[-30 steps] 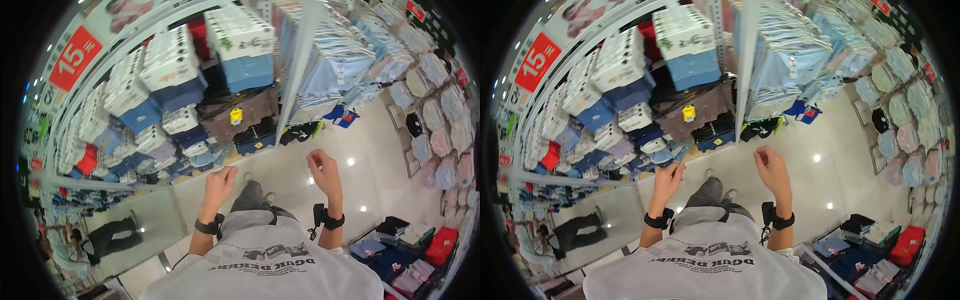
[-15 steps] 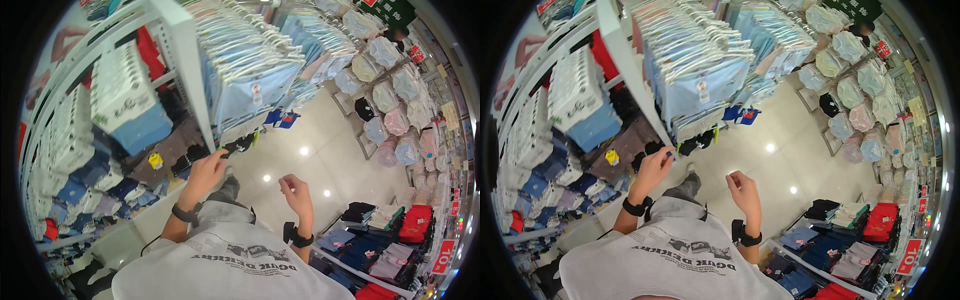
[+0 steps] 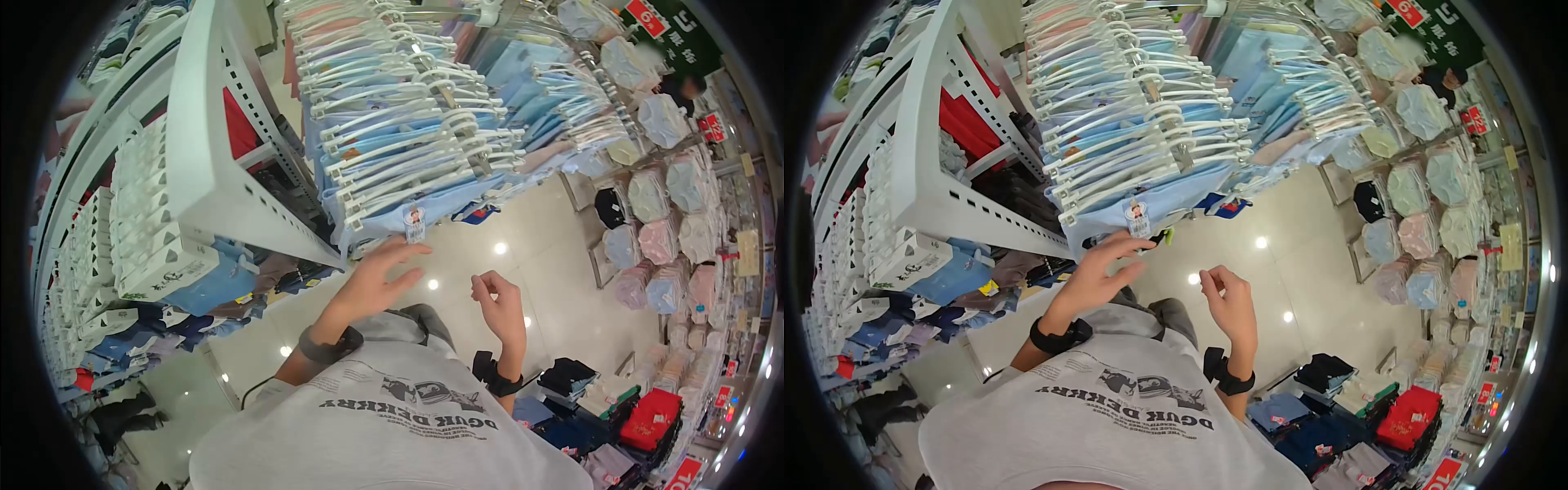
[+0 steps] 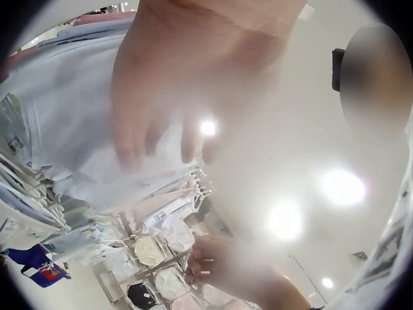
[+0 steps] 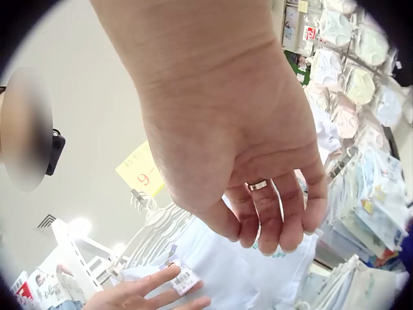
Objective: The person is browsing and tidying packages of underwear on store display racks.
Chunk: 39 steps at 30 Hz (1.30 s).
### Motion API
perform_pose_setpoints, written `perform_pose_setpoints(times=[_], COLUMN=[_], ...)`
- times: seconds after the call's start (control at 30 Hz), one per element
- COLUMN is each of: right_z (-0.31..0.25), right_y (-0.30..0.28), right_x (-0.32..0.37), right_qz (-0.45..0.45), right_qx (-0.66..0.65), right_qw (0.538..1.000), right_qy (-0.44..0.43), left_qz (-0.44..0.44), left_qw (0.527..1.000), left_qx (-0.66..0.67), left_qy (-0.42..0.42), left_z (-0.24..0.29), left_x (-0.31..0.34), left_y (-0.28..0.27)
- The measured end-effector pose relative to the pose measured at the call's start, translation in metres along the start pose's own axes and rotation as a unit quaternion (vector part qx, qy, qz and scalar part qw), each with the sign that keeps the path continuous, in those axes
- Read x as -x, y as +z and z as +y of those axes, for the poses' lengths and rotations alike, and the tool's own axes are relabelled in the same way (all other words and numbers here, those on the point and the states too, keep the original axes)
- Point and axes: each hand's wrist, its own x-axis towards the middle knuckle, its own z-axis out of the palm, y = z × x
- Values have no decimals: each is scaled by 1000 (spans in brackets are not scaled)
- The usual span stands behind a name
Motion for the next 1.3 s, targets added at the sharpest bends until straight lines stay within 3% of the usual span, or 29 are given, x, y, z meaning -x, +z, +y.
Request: perform_pose_setpoints(times=[0.3,0.57,0.7,0.93,1.17,1.3], right_z=[15,30,51,83,106,96], right_y=[-27,-79,-96,-120,-141,-133], right_x=[-85,-124,-133,-134,-119,-99], right_qz=[-117,-160,-193,-245,-275,-294], right_qx=[-1,-8,-7,-24,-3,17], right_qw=[990,978,971,959,952,946], right_qy=[-79,-129,-145,-141,-132,-138], left_qz=[46,280,355,468,420,381], left_qw=[996,947,922,874,891,910], left_qx=[42,111,125,93,81,75], left_qy=[-65,-109,-95,-94,-153,-146], left_z=[0,11,28,14,13,21], left_x=[-5,-11,-19,-12,10,34], left_y=[12,61,84,126,163,164])
